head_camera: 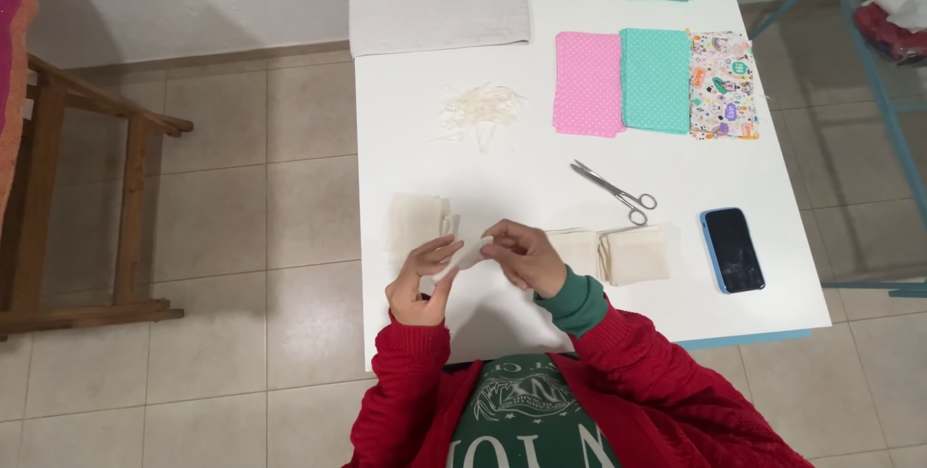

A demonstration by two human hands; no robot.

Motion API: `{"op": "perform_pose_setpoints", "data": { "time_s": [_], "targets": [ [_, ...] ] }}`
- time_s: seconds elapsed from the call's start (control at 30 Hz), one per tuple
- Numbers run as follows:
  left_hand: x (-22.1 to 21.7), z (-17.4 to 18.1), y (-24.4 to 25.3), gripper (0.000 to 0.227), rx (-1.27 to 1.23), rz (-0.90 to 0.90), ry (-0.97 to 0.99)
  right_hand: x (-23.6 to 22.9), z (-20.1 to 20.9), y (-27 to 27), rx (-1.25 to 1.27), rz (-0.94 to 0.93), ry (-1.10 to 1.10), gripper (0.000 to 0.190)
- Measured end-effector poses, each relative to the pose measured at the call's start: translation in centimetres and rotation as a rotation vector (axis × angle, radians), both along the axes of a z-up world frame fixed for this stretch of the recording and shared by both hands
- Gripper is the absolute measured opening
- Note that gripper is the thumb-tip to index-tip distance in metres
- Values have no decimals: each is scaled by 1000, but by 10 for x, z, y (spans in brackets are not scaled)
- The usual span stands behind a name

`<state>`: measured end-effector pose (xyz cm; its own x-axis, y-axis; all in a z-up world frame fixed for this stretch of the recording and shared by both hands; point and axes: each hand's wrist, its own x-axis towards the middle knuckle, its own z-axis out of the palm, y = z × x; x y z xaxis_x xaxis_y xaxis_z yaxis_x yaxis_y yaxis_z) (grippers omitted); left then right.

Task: Folding small white fabric squares and stacking them neatly on a table.

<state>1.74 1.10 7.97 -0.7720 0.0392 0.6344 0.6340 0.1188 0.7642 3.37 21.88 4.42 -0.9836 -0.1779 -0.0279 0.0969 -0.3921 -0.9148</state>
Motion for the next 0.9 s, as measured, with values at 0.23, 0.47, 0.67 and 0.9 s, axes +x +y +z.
{"op": "perform_pose_setpoints", "data": {
  "time_s": [0.23, 0.47, 0.67, 0.9],
  "targets": [
    [2, 4, -9, 38, -36, -269, -397, 6, 43, -7, 358, -189, 45, 13],
    [9, 28, 13, 4, -179, 84, -402, 11, 78, -18, 802, -197, 200, 15],
    [5, 8, 4, 12, -19, 249, -408, 8, 80, -11, 868, -262, 548, 16],
    [3, -11, 3, 17, 53, 261, -415, 7, 77, -13, 698, -234, 555, 14]
  ]
}}
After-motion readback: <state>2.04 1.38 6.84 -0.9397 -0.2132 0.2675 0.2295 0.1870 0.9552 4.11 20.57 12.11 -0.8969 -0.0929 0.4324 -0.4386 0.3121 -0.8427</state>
